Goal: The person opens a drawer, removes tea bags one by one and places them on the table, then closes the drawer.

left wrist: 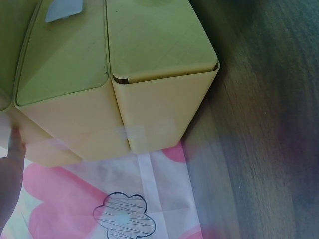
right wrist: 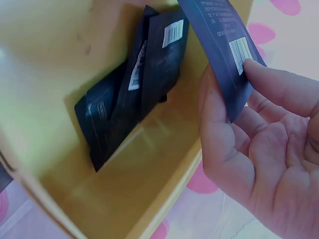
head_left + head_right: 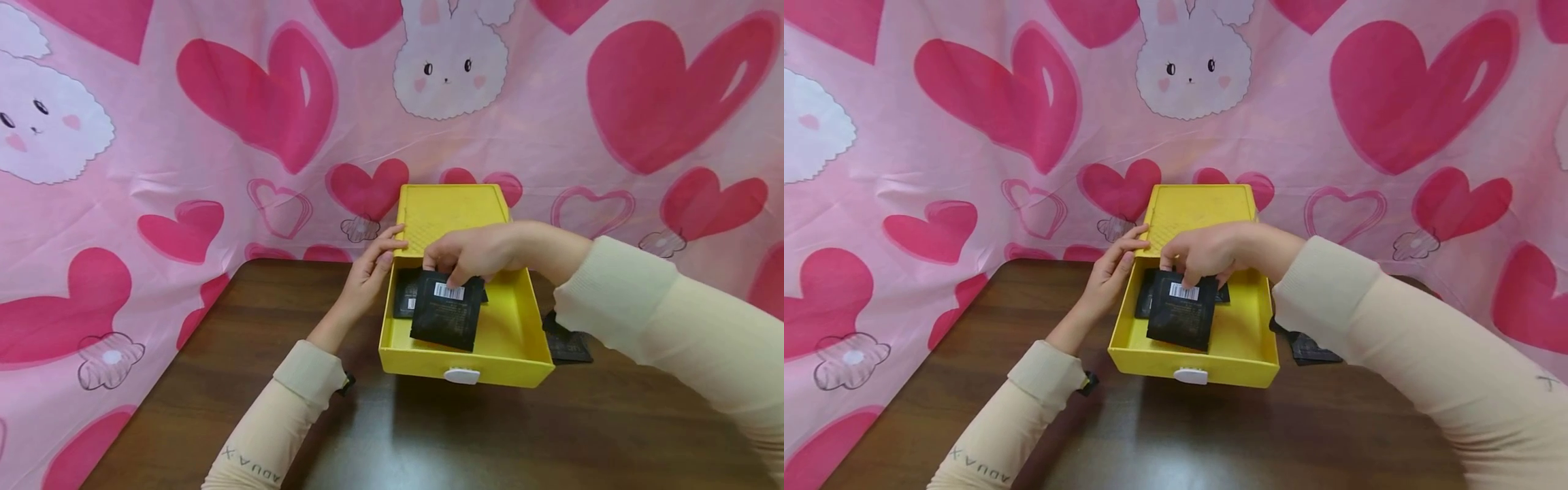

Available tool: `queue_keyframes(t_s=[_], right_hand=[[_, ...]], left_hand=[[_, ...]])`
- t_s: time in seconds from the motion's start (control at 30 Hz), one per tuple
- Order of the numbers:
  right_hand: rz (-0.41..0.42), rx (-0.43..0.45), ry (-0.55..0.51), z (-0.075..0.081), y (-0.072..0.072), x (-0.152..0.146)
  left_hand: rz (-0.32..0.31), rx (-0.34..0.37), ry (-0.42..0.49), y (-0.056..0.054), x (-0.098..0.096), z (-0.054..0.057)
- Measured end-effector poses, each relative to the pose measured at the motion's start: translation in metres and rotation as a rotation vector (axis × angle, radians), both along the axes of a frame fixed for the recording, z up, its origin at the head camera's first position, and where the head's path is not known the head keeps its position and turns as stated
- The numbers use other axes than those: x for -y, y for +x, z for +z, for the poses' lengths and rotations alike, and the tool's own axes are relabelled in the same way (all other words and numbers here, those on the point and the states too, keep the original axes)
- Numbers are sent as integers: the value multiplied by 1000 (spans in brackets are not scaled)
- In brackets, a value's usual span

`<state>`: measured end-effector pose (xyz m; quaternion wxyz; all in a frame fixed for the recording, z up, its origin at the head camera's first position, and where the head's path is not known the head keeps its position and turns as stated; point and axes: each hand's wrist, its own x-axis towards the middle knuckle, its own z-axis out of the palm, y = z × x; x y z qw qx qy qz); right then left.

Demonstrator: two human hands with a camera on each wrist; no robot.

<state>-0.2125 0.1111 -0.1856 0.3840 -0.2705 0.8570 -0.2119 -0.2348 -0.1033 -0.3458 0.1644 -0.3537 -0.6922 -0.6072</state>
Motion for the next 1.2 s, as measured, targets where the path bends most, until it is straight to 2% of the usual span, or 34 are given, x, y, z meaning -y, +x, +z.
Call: queue_keyframes(t_s=[0.13,0.3,0.5,0.67,0.77,0.97,1.2], right_hand=[[-18,-3,-15,6,1,-8],[-59,17,-82,13,1,-18],[-128,-18,-102,25,1,-32],[-191,-34,-157,35,-2,-53],[-227,-73,-196,38,-6,-73],[-302,-151,-247,31,-21,-120],[-442,-223,-230,12,-30,-175]], left_hand=[[-6,4,2,1,0,0],[-4,10,1,1,0,-1],[-6,-2,2,1,1,-3],[-8,-15,-2,0,1,-1],[-3,-18,-8,-1,1,1],[35,12,-19,1,3,2],[23,14,-21,2,3,2]])
